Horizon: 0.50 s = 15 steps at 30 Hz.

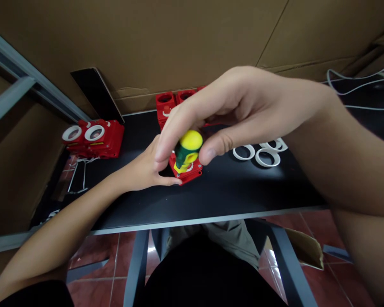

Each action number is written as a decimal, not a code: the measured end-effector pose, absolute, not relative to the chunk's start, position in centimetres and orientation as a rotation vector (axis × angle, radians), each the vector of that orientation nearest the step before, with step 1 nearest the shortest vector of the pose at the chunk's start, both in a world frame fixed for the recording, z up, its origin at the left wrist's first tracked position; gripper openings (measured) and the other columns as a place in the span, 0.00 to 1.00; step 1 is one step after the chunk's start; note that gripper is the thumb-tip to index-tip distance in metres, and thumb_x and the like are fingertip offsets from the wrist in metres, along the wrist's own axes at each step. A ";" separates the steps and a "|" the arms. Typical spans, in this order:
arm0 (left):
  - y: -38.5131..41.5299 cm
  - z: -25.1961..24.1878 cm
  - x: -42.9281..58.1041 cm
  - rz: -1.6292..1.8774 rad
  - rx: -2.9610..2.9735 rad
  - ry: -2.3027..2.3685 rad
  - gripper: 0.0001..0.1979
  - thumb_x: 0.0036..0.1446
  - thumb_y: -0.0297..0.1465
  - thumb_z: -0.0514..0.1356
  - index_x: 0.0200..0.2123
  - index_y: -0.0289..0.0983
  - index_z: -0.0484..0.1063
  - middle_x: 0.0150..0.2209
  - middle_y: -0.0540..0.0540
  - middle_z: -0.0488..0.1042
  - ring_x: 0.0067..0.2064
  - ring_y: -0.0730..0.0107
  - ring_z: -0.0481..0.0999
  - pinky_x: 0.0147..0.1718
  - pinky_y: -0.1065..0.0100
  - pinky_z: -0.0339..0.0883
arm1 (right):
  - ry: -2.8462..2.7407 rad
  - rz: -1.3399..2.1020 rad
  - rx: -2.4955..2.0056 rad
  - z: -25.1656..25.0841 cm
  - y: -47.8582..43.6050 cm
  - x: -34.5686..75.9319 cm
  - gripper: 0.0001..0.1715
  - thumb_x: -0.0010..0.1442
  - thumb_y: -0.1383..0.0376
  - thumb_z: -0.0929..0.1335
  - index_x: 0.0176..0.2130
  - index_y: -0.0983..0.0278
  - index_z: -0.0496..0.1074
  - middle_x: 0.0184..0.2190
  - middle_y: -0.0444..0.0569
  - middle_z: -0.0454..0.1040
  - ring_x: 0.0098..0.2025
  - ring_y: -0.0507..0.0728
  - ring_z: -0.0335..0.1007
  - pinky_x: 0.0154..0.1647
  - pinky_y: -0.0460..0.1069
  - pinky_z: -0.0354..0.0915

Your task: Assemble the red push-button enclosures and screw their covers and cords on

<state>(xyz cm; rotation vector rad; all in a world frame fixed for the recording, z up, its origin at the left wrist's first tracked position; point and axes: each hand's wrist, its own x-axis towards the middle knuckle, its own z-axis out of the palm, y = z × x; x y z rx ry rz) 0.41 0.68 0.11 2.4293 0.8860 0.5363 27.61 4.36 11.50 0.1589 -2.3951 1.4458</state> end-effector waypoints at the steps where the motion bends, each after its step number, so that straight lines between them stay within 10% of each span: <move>1: 0.7 0.2 0.4 0.527 2.445 0.890 0.51 0.60 0.57 0.78 0.78 0.44 0.67 0.74 0.34 0.73 0.82 0.26 0.61 0.82 0.26 0.52 | -2.366 1.473 0.227 11.1 4.5 27.6 0.17 0.74 0.72 0.72 0.61 0.73 0.78 0.62 0.52 0.83 0.67 0.51 0.80 0.71 0.48 0.75; 15: 0.5 -0.6 0.2 0.553 2.380 0.904 0.51 0.61 0.63 0.74 0.77 0.42 0.66 0.71 0.33 0.75 0.79 0.27 0.66 0.82 0.29 0.55 | -2.172 1.568 0.119 9.9 5.3 26.6 0.24 0.64 0.62 0.81 0.52 0.73 0.79 0.50 0.49 0.87 0.53 0.51 0.87 0.56 0.44 0.81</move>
